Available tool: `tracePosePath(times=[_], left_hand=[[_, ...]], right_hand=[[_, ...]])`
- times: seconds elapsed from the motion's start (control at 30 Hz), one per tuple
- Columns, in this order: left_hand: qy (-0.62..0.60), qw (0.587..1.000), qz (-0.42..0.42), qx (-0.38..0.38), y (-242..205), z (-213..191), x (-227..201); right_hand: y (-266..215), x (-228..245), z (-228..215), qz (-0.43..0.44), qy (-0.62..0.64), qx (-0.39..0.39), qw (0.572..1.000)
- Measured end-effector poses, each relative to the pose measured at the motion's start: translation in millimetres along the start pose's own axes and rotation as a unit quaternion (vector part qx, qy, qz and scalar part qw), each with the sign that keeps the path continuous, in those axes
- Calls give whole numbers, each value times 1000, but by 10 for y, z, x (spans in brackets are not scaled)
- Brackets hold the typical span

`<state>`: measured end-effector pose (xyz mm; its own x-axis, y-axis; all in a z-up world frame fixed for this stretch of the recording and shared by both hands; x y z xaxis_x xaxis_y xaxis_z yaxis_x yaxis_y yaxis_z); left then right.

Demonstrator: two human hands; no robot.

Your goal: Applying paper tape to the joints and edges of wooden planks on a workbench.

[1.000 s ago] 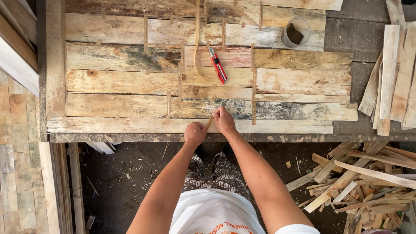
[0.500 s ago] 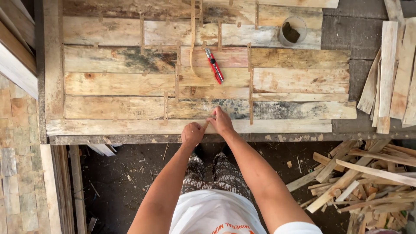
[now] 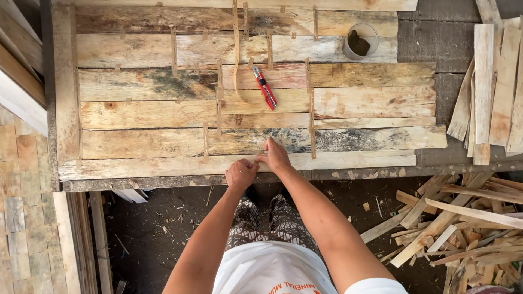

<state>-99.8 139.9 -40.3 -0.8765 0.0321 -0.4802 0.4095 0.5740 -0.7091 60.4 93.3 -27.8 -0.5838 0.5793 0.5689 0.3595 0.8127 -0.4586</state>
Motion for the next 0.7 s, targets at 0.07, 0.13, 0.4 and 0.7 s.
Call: tracePosePath(times=[0.07,0.13,0.4,0.7], left_hand=[[4,1000,4,2,23,37,21],[6,1000,7,4,14,79,14],[76,989,123,-35,39,177,-135],[218,954,185,87,34,341,-267]], right_hand=[[30,12,18,17,4,0,1000],[42,45,14,34,6,1,999],[259,-41,116,113,-24,34,993],[312,-7,120,143,-80,79,983]])
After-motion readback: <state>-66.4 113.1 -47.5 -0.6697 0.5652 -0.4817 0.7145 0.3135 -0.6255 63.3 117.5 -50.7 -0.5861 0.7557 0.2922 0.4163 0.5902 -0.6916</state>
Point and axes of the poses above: each hand's wrist, its own y-axis towards the middle knuckle, its own z-axis out of the palm, x = y × z, the point moved 5 cm from there along y, towards the middle knuckle, and after that the axes turned 10 degrees about x, right-handed, at the moved point
